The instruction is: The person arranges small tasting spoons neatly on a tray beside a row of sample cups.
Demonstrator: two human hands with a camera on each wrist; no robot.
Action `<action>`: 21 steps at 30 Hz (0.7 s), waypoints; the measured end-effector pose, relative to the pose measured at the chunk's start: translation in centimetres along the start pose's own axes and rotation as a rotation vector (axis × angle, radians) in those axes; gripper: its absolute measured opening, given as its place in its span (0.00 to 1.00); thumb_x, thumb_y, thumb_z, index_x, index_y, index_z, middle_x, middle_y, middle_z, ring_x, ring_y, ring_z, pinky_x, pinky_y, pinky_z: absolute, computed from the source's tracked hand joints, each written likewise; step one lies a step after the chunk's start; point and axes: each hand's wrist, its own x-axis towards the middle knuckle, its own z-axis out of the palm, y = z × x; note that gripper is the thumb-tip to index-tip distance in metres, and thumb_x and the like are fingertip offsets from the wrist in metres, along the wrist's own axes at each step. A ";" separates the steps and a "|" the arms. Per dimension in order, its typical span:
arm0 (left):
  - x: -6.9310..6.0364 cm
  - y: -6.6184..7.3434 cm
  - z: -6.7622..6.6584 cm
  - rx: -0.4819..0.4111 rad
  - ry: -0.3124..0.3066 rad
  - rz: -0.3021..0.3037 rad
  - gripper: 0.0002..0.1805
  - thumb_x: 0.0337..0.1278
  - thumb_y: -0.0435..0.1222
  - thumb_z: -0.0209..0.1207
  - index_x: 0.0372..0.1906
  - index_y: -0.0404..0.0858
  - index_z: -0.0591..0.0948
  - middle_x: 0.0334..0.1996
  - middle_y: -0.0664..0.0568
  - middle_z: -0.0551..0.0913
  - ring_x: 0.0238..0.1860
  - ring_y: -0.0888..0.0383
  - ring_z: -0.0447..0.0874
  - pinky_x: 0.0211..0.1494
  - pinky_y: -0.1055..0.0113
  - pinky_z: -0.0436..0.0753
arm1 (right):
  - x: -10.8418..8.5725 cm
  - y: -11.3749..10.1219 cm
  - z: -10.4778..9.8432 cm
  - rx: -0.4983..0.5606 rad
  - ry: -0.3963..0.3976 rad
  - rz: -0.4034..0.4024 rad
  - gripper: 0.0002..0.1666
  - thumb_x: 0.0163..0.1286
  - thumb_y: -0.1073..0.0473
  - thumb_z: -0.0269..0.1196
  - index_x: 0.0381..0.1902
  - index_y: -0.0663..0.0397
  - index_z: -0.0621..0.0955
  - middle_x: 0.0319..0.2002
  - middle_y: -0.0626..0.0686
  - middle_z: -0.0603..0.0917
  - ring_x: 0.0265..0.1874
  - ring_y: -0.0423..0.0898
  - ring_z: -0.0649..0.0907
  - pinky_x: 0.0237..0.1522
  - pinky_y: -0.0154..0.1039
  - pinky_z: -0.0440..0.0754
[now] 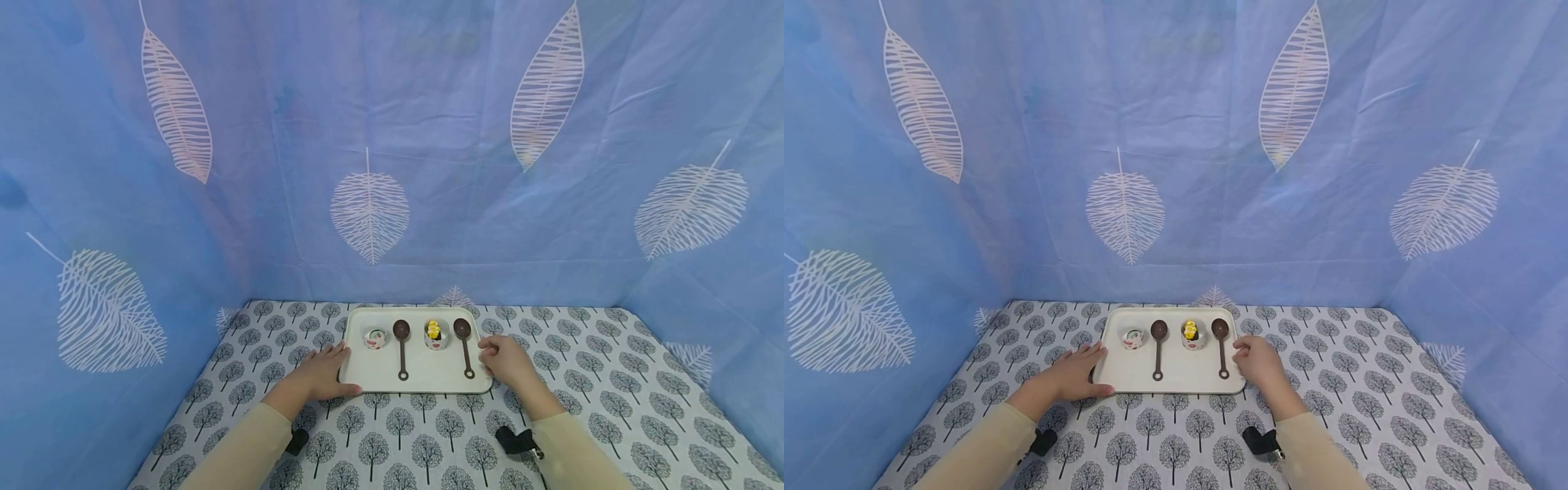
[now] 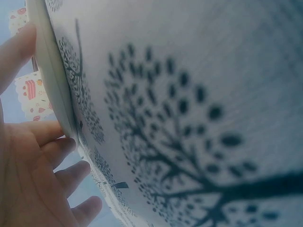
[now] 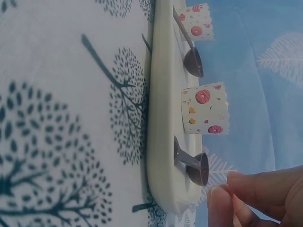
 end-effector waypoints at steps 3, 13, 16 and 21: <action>-0.1 0.1 -0.2 0.000 0.003 0.003 0.56 0.52 0.66 0.63 0.76 0.34 0.62 0.77 0.40 0.57 0.76 0.37 0.53 0.76 0.38 0.52 | -0.2 0.0 -0.2 0.009 -0.002 0.000 0.17 0.70 0.69 0.61 0.55 0.73 0.79 0.32 0.57 0.84 0.22 0.46 0.81 0.24 0.39 0.78; -0.1 0.2 -0.4 0.010 -0.008 -0.002 0.56 0.53 0.66 0.62 0.77 0.34 0.61 0.77 0.40 0.57 0.76 0.37 0.53 0.76 0.37 0.51 | -1.3 -0.6 -1.1 0.003 -0.014 -0.001 0.19 0.71 0.69 0.60 0.57 0.73 0.77 0.36 0.58 0.83 0.24 0.50 0.80 0.23 0.40 0.76; -0.1 0.2 -0.5 0.012 -0.010 -0.001 0.56 0.54 0.66 0.62 0.77 0.33 0.61 0.77 0.40 0.57 0.76 0.37 0.53 0.76 0.37 0.52 | -1.5 -0.6 -1.4 0.004 -0.013 0.002 0.19 0.71 0.69 0.59 0.58 0.72 0.78 0.36 0.59 0.83 0.22 0.50 0.79 0.22 0.39 0.74; -0.2 0.2 -0.4 0.009 -0.011 -0.004 0.55 0.55 0.65 0.62 0.77 0.34 0.61 0.77 0.40 0.57 0.77 0.38 0.53 0.76 0.37 0.52 | -1.7 -0.3 -1.8 -0.012 -0.012 -0.006 0.18 0.72 0.69 0.59 0.58 0.70 0.78 0.36 0.58 0.83 0.21 0.50 0.77 0.21 0.39 0.72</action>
